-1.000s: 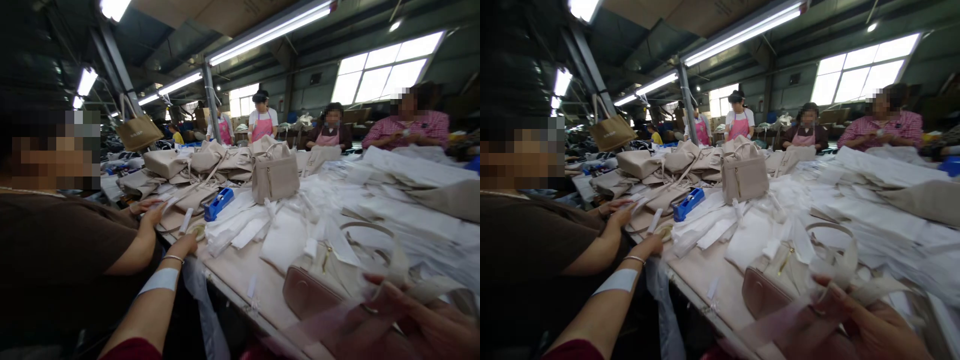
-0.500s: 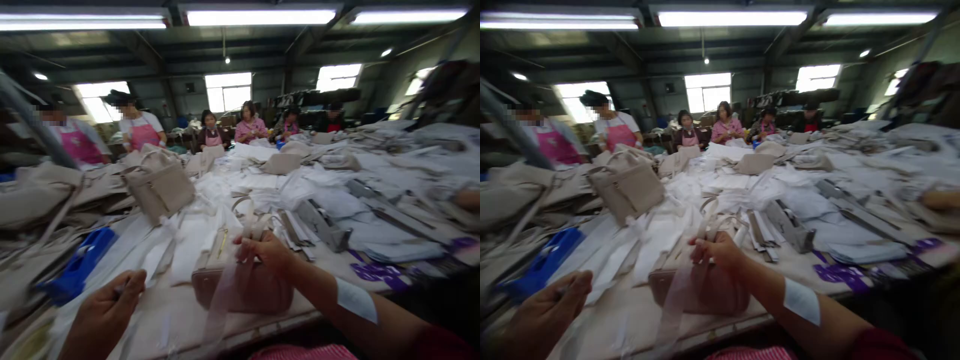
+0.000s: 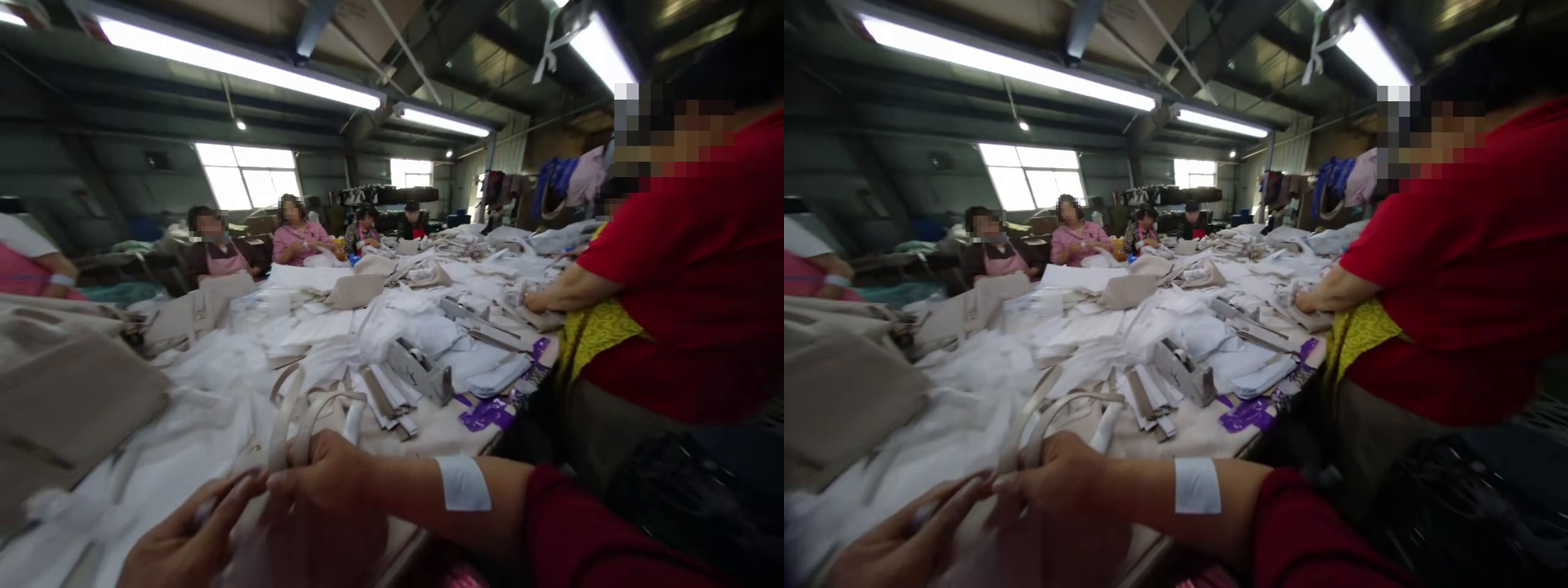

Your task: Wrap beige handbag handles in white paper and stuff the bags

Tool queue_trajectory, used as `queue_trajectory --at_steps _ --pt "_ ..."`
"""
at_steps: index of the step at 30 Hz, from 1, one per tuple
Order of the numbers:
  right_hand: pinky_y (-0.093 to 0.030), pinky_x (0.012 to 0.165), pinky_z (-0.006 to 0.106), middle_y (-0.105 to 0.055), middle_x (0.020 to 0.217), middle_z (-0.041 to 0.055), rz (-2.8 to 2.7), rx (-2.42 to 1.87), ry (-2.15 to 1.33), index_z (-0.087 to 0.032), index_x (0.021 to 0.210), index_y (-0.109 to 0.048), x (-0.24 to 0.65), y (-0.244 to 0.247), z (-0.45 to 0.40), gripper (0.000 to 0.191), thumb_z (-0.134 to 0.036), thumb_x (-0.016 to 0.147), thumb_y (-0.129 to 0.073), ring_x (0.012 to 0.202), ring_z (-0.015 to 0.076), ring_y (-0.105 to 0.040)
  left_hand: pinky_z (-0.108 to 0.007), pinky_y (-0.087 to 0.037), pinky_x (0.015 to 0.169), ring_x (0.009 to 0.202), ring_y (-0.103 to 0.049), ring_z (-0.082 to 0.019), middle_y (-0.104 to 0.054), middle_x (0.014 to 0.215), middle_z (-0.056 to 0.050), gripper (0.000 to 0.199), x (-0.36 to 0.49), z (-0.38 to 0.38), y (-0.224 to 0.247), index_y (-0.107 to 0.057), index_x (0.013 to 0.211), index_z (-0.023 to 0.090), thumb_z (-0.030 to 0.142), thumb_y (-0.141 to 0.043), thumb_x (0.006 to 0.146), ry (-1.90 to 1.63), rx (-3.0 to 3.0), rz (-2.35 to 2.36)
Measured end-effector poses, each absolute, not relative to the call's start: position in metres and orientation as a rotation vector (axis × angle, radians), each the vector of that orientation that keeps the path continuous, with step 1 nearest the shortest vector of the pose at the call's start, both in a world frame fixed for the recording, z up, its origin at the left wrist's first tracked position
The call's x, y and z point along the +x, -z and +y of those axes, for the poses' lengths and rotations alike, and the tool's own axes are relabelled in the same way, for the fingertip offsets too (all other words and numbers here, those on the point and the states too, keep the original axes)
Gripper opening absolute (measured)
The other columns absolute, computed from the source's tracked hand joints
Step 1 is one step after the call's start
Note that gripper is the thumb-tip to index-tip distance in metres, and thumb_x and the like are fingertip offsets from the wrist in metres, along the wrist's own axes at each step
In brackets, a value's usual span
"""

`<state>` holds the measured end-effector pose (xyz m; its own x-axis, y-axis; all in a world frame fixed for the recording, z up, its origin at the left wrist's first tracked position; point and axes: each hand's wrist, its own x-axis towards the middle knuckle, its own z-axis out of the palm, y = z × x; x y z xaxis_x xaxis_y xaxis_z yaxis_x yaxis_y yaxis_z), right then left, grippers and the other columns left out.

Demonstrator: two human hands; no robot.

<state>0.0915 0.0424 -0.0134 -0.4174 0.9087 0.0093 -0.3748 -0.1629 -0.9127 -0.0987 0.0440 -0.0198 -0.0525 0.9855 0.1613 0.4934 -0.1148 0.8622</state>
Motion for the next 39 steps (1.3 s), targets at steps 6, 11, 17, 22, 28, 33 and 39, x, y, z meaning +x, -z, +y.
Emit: queue_trajectory --at_steps 6,11,17,22,28,33,39 --pt "-0.046 0.061 0.03 -0.067 0.063 0.004 -1.204 -0.805 -1.662 -0.012 0.08 -0.073 0.097 0.0 0.035 0.045 -0.053 0.064 -0.078 0.058 0.0152 -0.059 -0.024 -0.041 0.057 0.061 -0.051 -0.013 -0.058 0.065 0.001 0.026 -0.09 0.014 -0.017 -0.068 0.067 0.019 0.042 -0.068 0.079 -1.22 1.636 1.471" --pt "-0.048 0.06 0.027 -0.068 0.067 0.0044 -1.218 -0.739 -1.525 -0.016 0.083 -0.074 0.113 -0.018 0.046 0.035 -0.05 0.076 -0.074 0.062 0.0155 -0.061 -0.024 -0.038 0.061 0.064 -0.049 -0.012 -0.052 0.067 0.002 0.021 -0.115 -0.002 -0.018 -0.065 0.062 0.018 0.03 -0.069 0.079 -1.395 1.707 1.495" --pt "-0.046 0.049 0.025 -0.054 0.055 -0.0018 -1.073 -0.56 -1.574 -0.017 0.078 -0.071 0.105 -0.054 0.049 0.027 -0.043 0.074 -0.078 0.05 0.0112 -0.051 -0.024 -0.037 0.061 0.063 -0.047 -0.011 -0.052 0.069 0.002 0.02 -0.14 -0.027 -0.013 -0.062 0.062 0.018 0.027 -0.074 0.076 -1.423 1.661 1.544" --pt "-0.039 0.041 0.023 -0.052 0.055 -0.003 -1.087 -0.506 -1.635 -0.018 0.072 -0.062 0.091 -0.076 0.045 0.03 -0.042 0.071 -0.081 0.045 0.0096 -0.046 -0.024 -0.038 0.062 0.065 -0.049 -0.012 -0.054 0.069 0.002 0.018 -0.145 -0.037 -0.013 -0.064 0.063 0.018 0.026 -0.075 0.075 -1.409 1.662 1.551" --pt "-0.034 0.038 0.019 -0.043 0.057 -0.0068 -1.06 -0.553 -1.68 -0.02 0.07 -0.046 0.086 -0.095 0.047 0.038 -0.043 0.076 -0.076 0.04 0.0055 -0.038 -0.026 -0.041 0.067 0.068 -0.052 -0.013 -0.056 0.071 0.0 0.017 -0.147 -0.039 -0.015 -0.067 0.064 0.018 0.026 -0.075 0.075 -1.409 1.655 1.438" --pt "-0.032 0.035 0.018 -0.041 0.056 -0.0077 -1.006 -0.624 -1.795 -0.021 0.071 -0.044 0.085 -0.093 0.053 0.036 -0.038 0.075 -0.075 0.039 0.005 -0.036 -0.027 -0.041 0.067 0.068 -0.052 -0.013 -0.055 0.07 0.0 0.017 -0.149 -0.041 -0.017 -0.067 0.064 0.017 0.026 -0.075 0.076 -1.343 1.633 1.369" --pt "-0.032 0.035 0.017 -0.043 0.053 -0.0077 -0.955 -0.651 -1.872 -0.021 0.07 -0.044 0.087 -0.087 0.06 0.033 -0.035 0.078 -0.072 0.037 0.005 -0.037 -0.026 -0.04 0.066 0.068 -0.051 -0.013 -0.055 0.071 0.0 0.018 -0.153 -0.038 -0.015 -0.068 0.065 0.016 0.028 -0.074 0.077 -1.301 1.634 1.349"
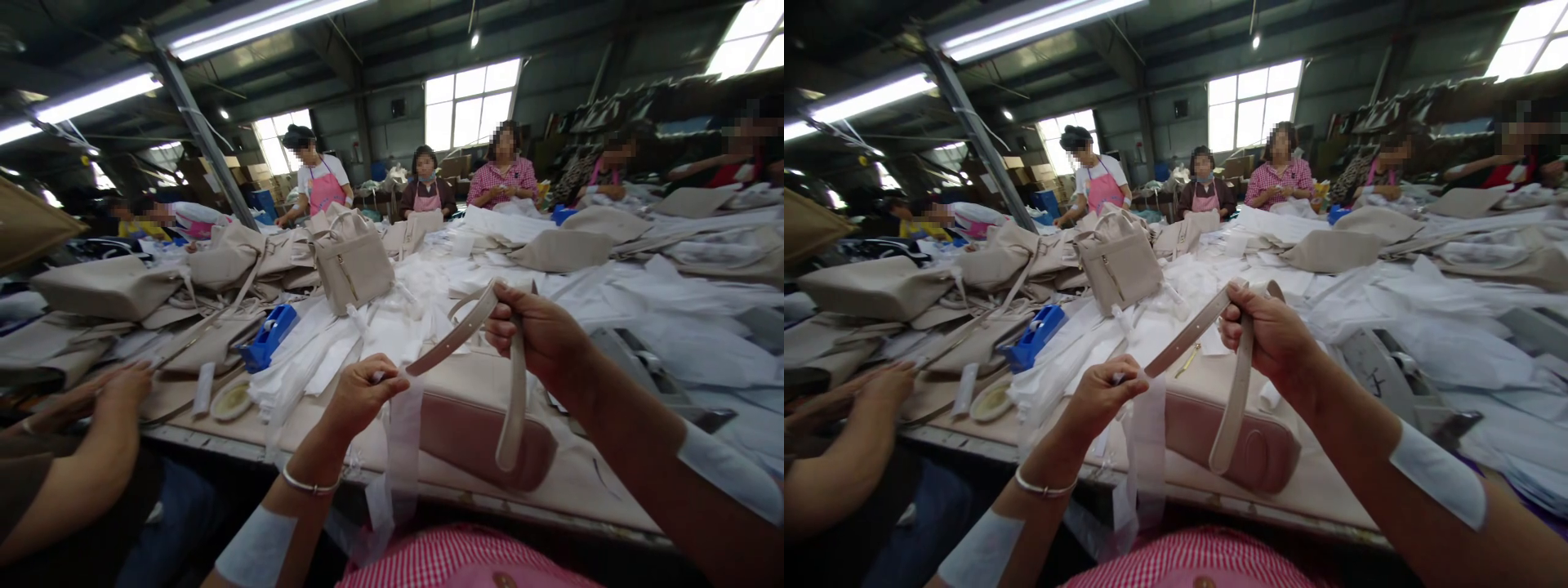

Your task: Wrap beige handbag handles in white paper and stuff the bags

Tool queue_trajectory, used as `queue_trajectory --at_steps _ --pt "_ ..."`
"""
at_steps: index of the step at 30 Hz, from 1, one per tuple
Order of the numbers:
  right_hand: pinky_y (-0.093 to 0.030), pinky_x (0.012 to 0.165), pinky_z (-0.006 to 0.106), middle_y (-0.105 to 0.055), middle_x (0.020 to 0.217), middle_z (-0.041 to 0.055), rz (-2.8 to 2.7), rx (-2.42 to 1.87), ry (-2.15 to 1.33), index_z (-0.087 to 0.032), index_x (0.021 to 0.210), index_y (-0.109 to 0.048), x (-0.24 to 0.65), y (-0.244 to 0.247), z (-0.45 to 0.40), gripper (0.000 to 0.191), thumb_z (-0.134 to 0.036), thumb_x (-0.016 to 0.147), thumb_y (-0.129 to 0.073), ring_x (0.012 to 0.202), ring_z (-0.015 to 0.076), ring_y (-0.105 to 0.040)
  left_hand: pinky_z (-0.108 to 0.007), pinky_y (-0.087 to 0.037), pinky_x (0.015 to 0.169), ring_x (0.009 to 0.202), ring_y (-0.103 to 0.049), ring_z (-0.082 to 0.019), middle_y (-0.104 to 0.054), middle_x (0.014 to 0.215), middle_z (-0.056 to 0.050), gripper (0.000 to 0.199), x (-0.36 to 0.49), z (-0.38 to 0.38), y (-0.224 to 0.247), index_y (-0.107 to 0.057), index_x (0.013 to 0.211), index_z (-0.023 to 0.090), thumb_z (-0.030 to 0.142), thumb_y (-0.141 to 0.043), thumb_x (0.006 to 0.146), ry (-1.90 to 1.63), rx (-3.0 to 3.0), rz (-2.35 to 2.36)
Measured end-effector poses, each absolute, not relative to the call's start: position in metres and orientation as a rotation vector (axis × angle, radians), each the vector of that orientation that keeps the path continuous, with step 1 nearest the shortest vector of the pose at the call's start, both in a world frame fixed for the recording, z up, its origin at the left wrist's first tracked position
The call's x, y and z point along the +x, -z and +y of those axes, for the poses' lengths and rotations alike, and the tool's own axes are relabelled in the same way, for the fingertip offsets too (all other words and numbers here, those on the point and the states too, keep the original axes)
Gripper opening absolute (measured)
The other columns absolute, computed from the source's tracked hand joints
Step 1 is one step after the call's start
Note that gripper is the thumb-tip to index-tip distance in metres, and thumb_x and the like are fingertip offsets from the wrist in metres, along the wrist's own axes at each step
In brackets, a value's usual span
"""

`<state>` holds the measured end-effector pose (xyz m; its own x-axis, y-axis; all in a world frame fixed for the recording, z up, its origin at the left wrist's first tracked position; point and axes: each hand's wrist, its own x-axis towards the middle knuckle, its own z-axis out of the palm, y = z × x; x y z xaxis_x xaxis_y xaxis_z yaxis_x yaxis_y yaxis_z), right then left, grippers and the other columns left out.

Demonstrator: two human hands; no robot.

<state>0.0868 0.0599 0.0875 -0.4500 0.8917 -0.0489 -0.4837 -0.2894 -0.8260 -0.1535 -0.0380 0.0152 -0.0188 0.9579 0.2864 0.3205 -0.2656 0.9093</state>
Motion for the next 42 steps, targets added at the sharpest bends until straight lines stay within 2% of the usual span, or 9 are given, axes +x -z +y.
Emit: queue_trajectory --at_steps 7,12,24,27,29,32,36,39,42 --pt "-0.042 0.036 0.021 -0.055 0.054 -0.0044 -1.085 -0.709 -1.602 -0.018 0.073 -0.053 0.079 -0.079 0.069 0.031 -0.037 0.072 -0.078 0.039 0.0088 -0.049 -0.025 -0.038 0.064 0.068 -0.051 -0.012 -0.057 0.074 -0.001 0.014 -0.149 -0.033 -0.021 -0.072 0.07 0.016 0.027 -0.071 0.079 -1.258 1.632 1.337" --pt "-0.045 0.036 0.023 -0.059 0.052 0.0001 -1.296 -0.727 -1.434 -0.015 0.063 -0.058 0.068 -0.072 0.057 0.039 -0.048 0.072 -0.077 0.039 0.0113 -0.053 -0.026 -0.041 0.067 0.07 -0.055 -0.014 -0.061 0.075 -0.003 0.017 -0.14 -0.031 -0.029 -0.075 0.072 0.017 0.028 -0.068 0.082 -1.19 1.666 1.301" --pt "-0.036 0.041 0.023 -0.054 0.047 0.0008 -1.798 -0.86 -1.286 -0.016 0.059 -0.062 0.051 -0.026 0.028 0.049 -0.055 0.087 -0.057 0.042 0.0112 -0.049 -0.023 -0.035 0.055 0.057 -0.044 -0.01 -0.051 0.058 0.003 0.026 -0.119 -0.026 -0.033 -0.066 0.063 0.015 0.038 -0.07 0.077 -1.228 1.511 1.451" --pt "-0.044 0.048 0.025 -0.065 0.062 0.005 -1.777 -0.886 -1.351 -0.015 0.082 -0.072 0.068 -0.023 0.028 0.052 -0.06 0.09 -0.048 0.051 0.014 -0.057 -0.022 -0.03 0.049 0.05 -0.037 -0.008 -0.045 0.052 0.005 0.029 -0.125 -0.021 -0.026 -0.068 0.065 0.015 0.042 -0.071 0.076 -1.252 1.386 1.512" --pt "-0.052 0.061 0.03 -0.072 0.089 0.0109 -1.771 -0.805 -1.508 -0.016 0.095 -0.074 0.078 -0.029 0.026 0.055 -0.062 0.091 -0.044 0.073 0.0198 -0.066 -0.022 -0.026 0.045 0.045 -0.032 -0.007 -0.04 0.048 0.007 0.033 -0.131 -0.017 -0.022 -0.069 0.068 0.015 0.047 -0.072 0.074 -1.279 1.278 1.509" --pt "-0.052 0.084 0.036 -0.069 0.115 0.0096 -1.957 -0.676 -1.637 -0.021 0.099 -0.077 0.078 -0.036 0.016 0.05 -0.06 0.091 -0.047 0.104 0.0266 -0.062 -0.022 -0.028 0.046 0.046 -0.035 -0.007 -0.045 0.05 0.006 0.038 -0.13 -0.011 -0.019 -0.071 0.07 0.014 0.052 -0.074 0.07 -1.292 1.223 1.442" --pt "-0.05 0.087 0.04 -0.074 0.096 0.009 -1.805 -0.806 -1.576 -0.02 0.098 -0.078 0.061 -0.029 0.013 0.049 -0.061 0.087 -0.054 0.092 0.027 -0.065 -0.022 -0.037 0.052 0.055 -0.047 -0.01 -0.055 0.06 0.001 0.045 -0.124 -0.012 -0.019 -0.071 0.082 0.013 0.057 -0.069 0.075 -1.261 1.312 1.344" --pt "-0.052 0.077 0.036 -0.074 0.09 0.0122 -1.406 -0.929 -1.669 -0.015 0.095 -0.078 0.055 -0.023 0.03 0.053 -0.062 0.087 -0.052 0.082 0.0247 -0.066 -0.02 -0.028 0.045 0.047 -0.035 -0.007 -0.047 0.061 0.005 0.052 -0.128 -0.017 -0.016 -0.065 0.101 0.015 0.063 -0.059 0.081 -1.246 1.183 1.182" --pt "-0.053 0.073 0.031 -0.074 0.09 0.0158 -1.039 -0.92 -1.779 -0.01 0.087 -0.077 0.058 -0.025 0.05 0.055 -0.056 0.093 -0.047 0.079 0.0218 -0.066 -0.018 -0.021 0.043 0.047 -0.03 -0.004 -0.045 0.069 0.005 0.038 -0.136 -0.024 -0.014 -0.058 0.098 0.017 0.052 -0.058 0.083 -1.211 0.909 0.968"
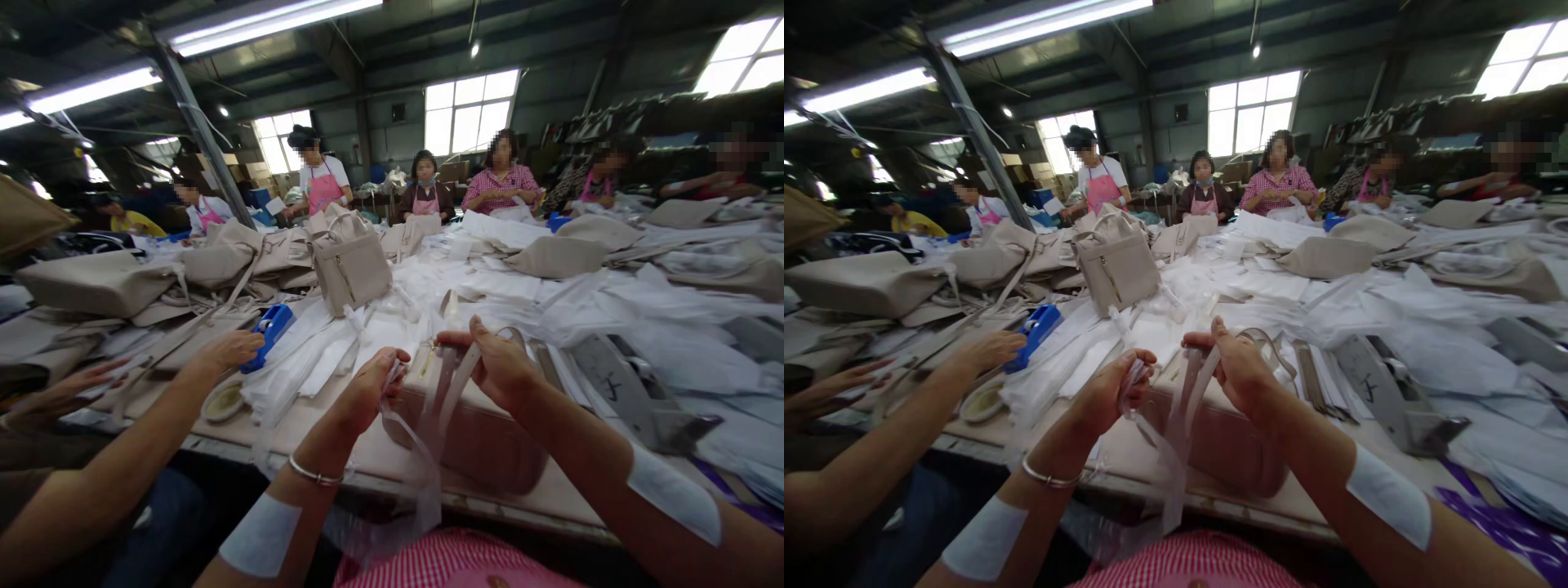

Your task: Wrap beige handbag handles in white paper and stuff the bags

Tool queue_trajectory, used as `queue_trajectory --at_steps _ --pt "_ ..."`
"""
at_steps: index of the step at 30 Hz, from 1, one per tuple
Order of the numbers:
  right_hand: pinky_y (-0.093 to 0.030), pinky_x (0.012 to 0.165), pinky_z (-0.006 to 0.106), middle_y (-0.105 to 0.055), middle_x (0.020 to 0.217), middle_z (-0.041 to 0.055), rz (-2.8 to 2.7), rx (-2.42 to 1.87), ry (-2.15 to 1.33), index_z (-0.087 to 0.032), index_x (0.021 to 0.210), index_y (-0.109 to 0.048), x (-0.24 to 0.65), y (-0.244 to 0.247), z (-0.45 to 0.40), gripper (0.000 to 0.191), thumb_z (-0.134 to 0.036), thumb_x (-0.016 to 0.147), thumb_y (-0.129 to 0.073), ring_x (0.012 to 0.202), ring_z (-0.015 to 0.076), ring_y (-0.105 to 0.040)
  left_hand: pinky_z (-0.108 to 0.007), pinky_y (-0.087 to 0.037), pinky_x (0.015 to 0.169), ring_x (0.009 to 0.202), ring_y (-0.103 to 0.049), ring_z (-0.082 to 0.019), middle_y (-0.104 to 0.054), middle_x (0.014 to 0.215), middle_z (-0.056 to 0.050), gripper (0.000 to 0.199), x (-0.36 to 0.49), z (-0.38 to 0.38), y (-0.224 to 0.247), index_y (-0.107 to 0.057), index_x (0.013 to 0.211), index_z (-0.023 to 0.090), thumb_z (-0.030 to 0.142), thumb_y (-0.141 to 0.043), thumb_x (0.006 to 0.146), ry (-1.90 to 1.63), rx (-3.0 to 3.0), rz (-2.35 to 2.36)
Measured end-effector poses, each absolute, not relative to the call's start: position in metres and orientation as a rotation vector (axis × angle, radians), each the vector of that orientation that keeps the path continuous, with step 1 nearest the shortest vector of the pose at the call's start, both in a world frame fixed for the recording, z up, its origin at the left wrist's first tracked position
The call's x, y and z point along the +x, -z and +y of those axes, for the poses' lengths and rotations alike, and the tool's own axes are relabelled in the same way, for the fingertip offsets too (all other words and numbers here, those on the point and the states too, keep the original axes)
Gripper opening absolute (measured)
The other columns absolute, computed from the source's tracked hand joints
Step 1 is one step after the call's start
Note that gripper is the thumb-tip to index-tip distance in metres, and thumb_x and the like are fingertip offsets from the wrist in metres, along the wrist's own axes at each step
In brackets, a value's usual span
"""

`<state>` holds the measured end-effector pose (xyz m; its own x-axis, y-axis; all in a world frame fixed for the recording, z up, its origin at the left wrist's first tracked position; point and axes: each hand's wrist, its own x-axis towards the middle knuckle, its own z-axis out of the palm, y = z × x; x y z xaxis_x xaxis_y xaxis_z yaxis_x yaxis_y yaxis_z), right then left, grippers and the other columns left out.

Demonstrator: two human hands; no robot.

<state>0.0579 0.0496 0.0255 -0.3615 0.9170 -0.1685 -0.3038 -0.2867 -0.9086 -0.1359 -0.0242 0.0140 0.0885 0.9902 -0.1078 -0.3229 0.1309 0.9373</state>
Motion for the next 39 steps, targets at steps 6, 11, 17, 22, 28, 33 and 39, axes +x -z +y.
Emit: queue_trajectory --at_steps 6,11,17,22,28,33,39 --pt "-0.055 0.073 0.033 -0.071 0.075 0.0182 -0.702 -0.811 -1.977 -0.005 0.084 -0.074 0.07 -0.044 0.072 0.075 -0.056 0.099 -0.021 0.073 0.022 -0.066 -0.019 -0.024 0.048 0.051 -0.036 -0.005 -0.05 0.073 0.002 0.023 -0.138 -0.033 -0.001 -0.056 0.086 0.016 0.015 -0.06 0.063 -1.191 0.793 0.861" --pt "-0.055 0.075 0.035 -0.072 0.083 0.018 -0.632 -0.69 -1.995 -0.006 0.088 -0.073 0.081 -0.048 0.079 0.075 -0.056 0.099 -0.018 0.077 0.0232 -0.067 -0.025 -0.039 0.062 0.062 -0.048 -0.011 -0.056 0.072 -0.001 0.021 -0.138 -0.034 0.009 -0.069 0.094 0.014 0.029 -0.057 0.086 -1.236 1.203 1.165" --pt "-0.047 0.047 0.031 -0.062 0.057 0.0109 -0.816 -0.83 -1.93 -0.009 0.078 -0.072 0.085 -0.034 0.083 0.074 -0.064 0.094 -0.025 0.046 0.0174 -0.053 -0.029 -0.044 0.085 0.092 -0.059 -0.018 -0.069 0.098 -0.006 0.034 -0.146 -0.038 -0.007 -0.073 0.111 0.019 0.036 -0.066 0.083 -1.32 1.435 1.483" --pt "-0.04 0.042 0.026 -0.046 0.048 0.0005 -0.856 -0.742 -2.008 -0.013 0.079 -0.07 0.087 -0.028 0.082 0.061 -0.067 0.088 -0.044 0.044 0.0126 -0.042 -0.021 -0.043 0.055 0.057 -0.053 -0.008 -0.067 0.07 0.002 0.049 -0.146 -0.038 -0.001 -0.073 0.111 0.017 0.032 -0.083 0.065 -1.46 1.055 1.42" --pt "-0.045 0.052 0.024 -0.048 0.059 -0.0013 -0.87 -0.574 -2.012 -0.016 0.093 -0.071 0.089 -0.028 0.079 0.026 -0.04 0.082 -0.068 0.054 0.0116 -0.044 -0.027 -0.055 0.068 0.069 -0.065 -0.013 -0.074 0.085 -0.006 0.031 -0.146 -0.034 0.004 -0.077 0.091 0.014 0.026 -0.085 0.064 -1.496 0.86 1.136" --pt "-0.044 0.052 0.024 -0.046 0.059 -0.0012 -0.861 -0.545 -1.981 -0.017 0.093 -0.071 0.093 -0.028 0.077 0.024 -0.038 0.082 -0.067 0.056 0.0123 -0.044 -0.024 -0.054 0.061 0.064 -0.065 -0.013 -0.072 0.074 -0.003 0.029 -0.154 -0.03 -0.005 -0.074 0.08 0.014 0.027 -0.087 0.059 -1.547 0.767 1.187" --pt "-0.043 0.053 0.024 -0.045 0.059 -0.0007 -0.842 -0.552 -1.972 -0.016 0.091 -0.071 0.094 -0.028 0.077 0.024 -0.037 0.084 -0.064 0.056 0.0121 -0.043 -0.021 -0.052 0.06 0.058 -0.06 -0.008 -0.065 0.065 0.002 0.029 -0.163 -0.03 -0.012 -0.068 0.075 0.014 0.034 -0.085 0.063 -1.692 0.854 1.248"
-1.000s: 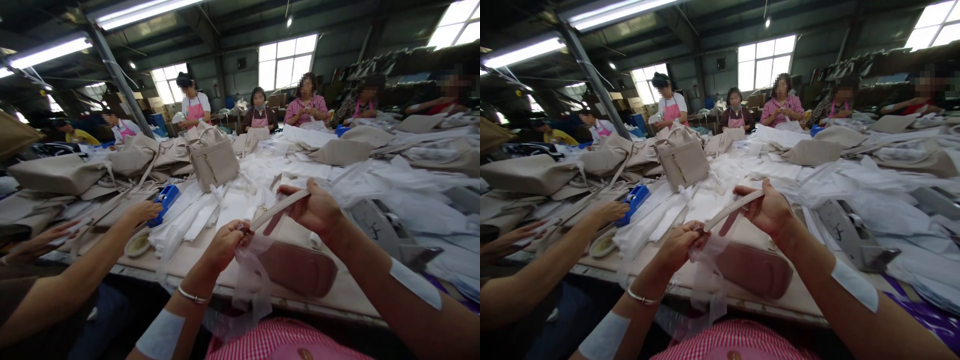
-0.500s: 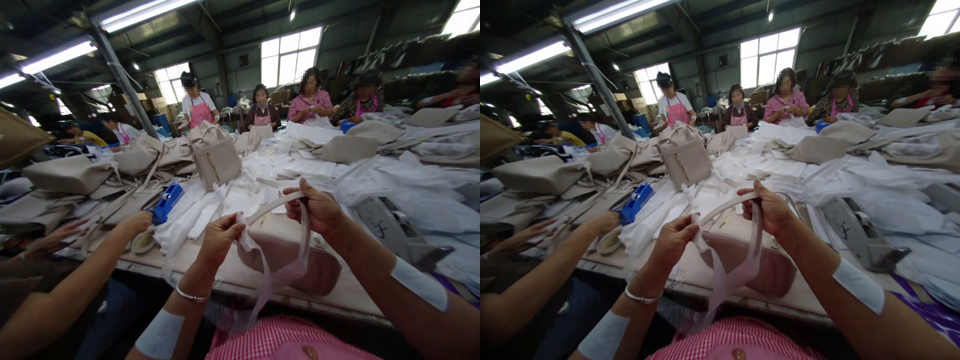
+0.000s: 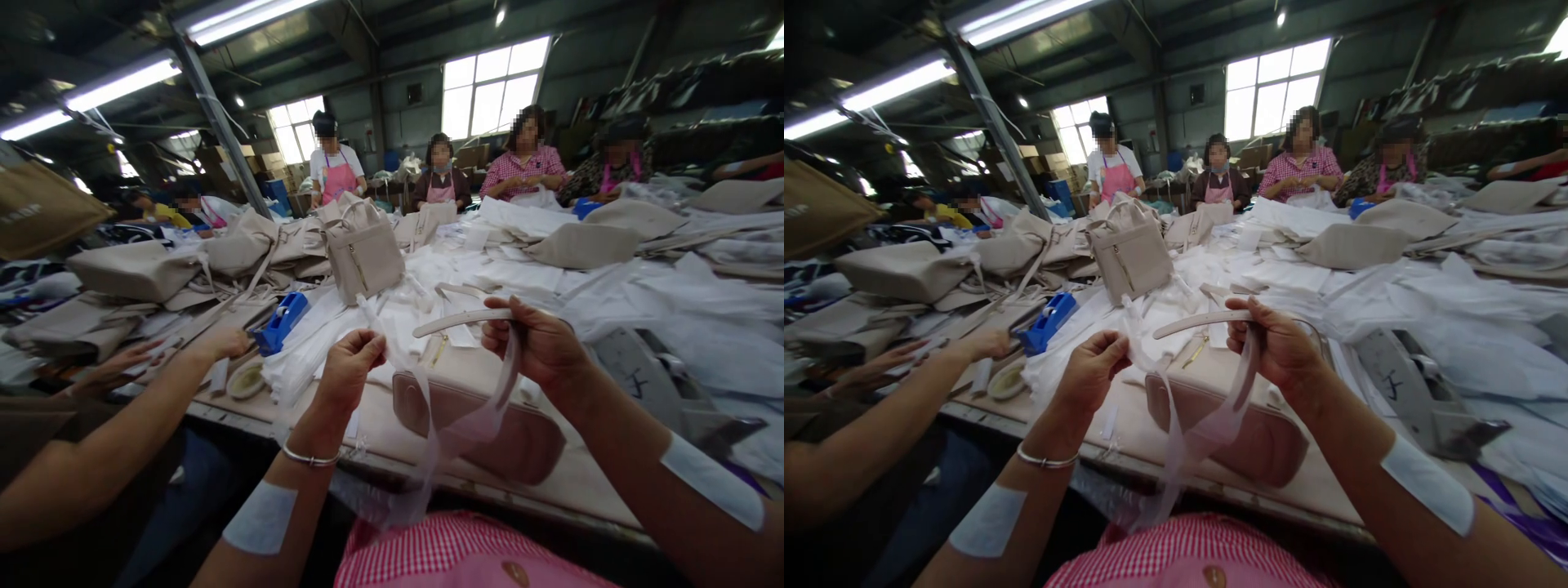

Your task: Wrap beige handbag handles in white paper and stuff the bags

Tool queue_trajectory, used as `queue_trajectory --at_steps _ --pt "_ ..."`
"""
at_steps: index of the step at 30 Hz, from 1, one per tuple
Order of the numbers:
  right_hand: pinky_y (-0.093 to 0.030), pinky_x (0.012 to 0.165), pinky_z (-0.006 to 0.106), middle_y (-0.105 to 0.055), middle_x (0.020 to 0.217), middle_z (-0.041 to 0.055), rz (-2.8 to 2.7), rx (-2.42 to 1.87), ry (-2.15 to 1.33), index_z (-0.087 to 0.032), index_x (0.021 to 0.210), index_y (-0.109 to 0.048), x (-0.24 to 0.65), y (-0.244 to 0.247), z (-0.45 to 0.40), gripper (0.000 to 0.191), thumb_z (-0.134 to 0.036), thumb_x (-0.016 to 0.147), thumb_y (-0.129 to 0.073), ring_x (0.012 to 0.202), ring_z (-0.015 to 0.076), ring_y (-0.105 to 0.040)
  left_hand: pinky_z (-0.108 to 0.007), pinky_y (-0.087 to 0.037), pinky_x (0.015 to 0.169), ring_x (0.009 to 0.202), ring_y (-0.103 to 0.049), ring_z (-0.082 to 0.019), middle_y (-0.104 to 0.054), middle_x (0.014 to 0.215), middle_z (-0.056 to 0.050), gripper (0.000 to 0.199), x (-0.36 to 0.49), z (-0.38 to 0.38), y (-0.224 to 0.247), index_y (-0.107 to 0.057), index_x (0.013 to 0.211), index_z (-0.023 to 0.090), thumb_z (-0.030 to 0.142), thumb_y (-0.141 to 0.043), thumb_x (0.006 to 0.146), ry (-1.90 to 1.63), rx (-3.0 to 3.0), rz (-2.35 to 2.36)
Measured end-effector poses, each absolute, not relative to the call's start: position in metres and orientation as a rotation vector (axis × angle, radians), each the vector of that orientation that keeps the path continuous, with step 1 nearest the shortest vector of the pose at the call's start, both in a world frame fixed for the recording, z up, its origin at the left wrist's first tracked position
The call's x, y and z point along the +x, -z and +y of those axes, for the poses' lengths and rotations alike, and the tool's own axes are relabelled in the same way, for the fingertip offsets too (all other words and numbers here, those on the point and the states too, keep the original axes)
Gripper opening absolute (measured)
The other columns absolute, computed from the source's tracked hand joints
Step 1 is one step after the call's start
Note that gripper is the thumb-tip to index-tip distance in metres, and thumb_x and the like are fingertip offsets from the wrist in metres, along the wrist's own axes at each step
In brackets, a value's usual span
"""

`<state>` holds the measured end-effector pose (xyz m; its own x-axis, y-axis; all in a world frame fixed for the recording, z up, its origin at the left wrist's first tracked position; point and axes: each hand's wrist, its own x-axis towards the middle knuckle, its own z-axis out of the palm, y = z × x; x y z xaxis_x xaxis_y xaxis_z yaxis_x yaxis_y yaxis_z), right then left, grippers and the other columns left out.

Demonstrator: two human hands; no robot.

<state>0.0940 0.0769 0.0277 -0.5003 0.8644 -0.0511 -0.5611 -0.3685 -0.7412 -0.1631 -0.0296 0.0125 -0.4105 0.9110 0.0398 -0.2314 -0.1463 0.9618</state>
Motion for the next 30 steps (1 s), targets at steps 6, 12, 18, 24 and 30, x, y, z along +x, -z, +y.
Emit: queue_trajectory --at_steps 6,12,18,24,30 --pt "-0.041 0.052 0.025 -0.043 0.058 -0.0014 -0.842 -0.519 -1.968 -0.017 0.092 -0.071 0.094 -0.03 0.076 0.023 -0.037 0.084 -0.064 0.056 0.0129 -0.042 -0.022 -0.052 0.066 0.065 -0.06 -0.009 -0.07 0.076 -0.002 0.028 -0.159 -0.033 -0.011 -0.074 0.09 0.014 0.033 -0.081 0.07 -1.583 0.941 1.163" --pt "-0.039 0.052 0.028 -0.043 0.057 -0.001 -0.88 -0.477 -1.948 -0.018 0.088 -0.071 0.097 -0.035 0.075 0.023 -0.038 0.086 -0.06 0.055 0.0142 -0.041 -0.028 -0.051 0.068 0.067 -0.062 -0.014 -0.071 0.073 -0.004 0.022 -0.154 -0.039 -0.012 -0.076 0.081 0.014 0.031 -0.081 0.069 -1.505 0.963 1.153" --pt "-0.038 0.052 0.029 -0.043 0.056 -0.0012 -0.922 -0.491 -1.915 -0.02 0.087 -0.071 0.1 -0.035 0.076 0.023 -0.041 0.086 -0.06 0.054 0.0148 -0.041 -0.023 -0.04 0.064 0.064 -0.051 -0.01 -0.058 0.066 0.001 0.024 -0.145 -0.044 -0.016 -0.065 0.062 0.014 0.031 -0.077 0.073 -1.415 1.279 1.196" --pt "-0.036 0.051 0.03 -0.044 0.052 -0.0008 -0.966 -0.452 -1.922 -0.019 0.086 -0.073 0.103 -0.035 0.075 0.025 -0.04 0.086 -0.06 0.05 0.0139 -0.039 -0.024 -0.04 0.066 0.068 -0.051 -0.012 -0.055 0.07 0.001 0.023 -0.146 -0.043 -0.015 -0.063 0.062 0.015 0.029 -0.077 0.074 -1.374 1.458 1.243" --pt "-0.037 0.052 0.03 -0.045 0.049 -0.0008 -1.021 -0.49 -1.896 -0.018 0.082 -0.074 0.102 -0.038 0.075 0.025 -0.04 0.084 -0.062 0.047 0.0134 -0.039 -0.024 -0.038 0.062 0.064 -0.05 -0.011 -0.055 0.068 0.001 0.025 -0.151 -0.042 -0.015 -0.06 0.063 0.015 0.031 -0.078 0.072 -1.221 1.48 1.222"
